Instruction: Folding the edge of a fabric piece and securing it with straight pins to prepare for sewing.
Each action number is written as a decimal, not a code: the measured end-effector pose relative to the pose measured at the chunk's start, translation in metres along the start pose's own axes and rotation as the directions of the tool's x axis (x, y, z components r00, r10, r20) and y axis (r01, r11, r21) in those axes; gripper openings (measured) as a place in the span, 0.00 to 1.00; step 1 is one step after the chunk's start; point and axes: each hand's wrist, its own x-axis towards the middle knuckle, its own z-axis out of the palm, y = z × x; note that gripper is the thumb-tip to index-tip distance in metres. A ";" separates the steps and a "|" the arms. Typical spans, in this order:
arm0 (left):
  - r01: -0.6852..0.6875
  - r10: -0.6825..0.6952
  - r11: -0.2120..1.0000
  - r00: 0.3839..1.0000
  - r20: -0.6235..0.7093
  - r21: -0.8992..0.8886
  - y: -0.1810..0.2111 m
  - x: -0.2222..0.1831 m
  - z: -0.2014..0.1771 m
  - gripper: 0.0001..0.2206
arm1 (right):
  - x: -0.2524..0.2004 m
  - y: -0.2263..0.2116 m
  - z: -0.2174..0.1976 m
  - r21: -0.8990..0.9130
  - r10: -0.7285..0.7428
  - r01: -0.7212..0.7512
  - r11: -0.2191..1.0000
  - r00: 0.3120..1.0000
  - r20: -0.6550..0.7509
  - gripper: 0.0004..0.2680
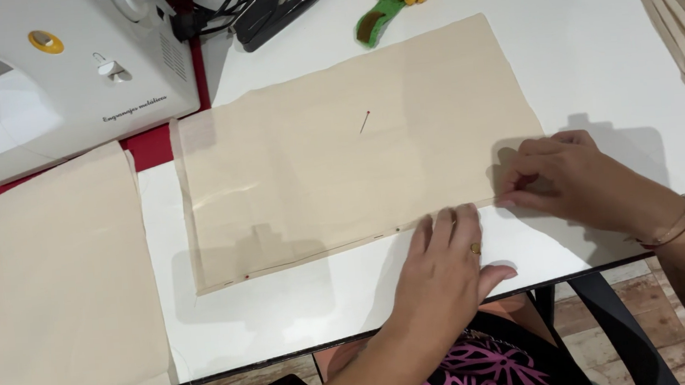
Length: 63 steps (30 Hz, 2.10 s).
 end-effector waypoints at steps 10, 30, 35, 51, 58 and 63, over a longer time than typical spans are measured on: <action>0.014 -0.014 0.993 1.000 -0.002 0.113 0.011 0.010 0.010 0.39 | 0.000 -0.002 -0.009 -0.193 0.102 -0.094 0.977 0.994 0.032 0.12; -0.011 0.018 0.991 0.998 -0.054 0.136 0.020 0.016 0.009 0.43 | -0.014 0.015 -0.011 -0.069 0.077 -0.077 0.995 0.997 -0.014 0.07; -0.001 0.005 0.993 0.999 -0.032 0.118 0.027 0.025 0.014 0.42 | -0.021 0.017 -0.014 0.015 0.107 -0.107 0.994 0.993 -0.057 0.09; -0.031 0.028 0.987 0.999 0.027 0.157 0.044 0.038 0.021 0.42 | -0.029 0.027 -0.022 -0.032 0.140 -0.141 0.990 0.990 -0.023 0.09; -0.082 0.085 0.994 0.996 -0.029 0.073 0.047 0.044 0.012 0.38 | -0.034 0.037 -0.015 0.090 0.084 -0.069 0.994 0.980 -0.181 0.09; -0.062 0.064 0.996 0.998 -0.025 0.061 0.049 0.048 0.015 0.43 | -0.034 0.037 -0.018 0.064 0.107 -0.098 0.993 0.980 -0.167 0.08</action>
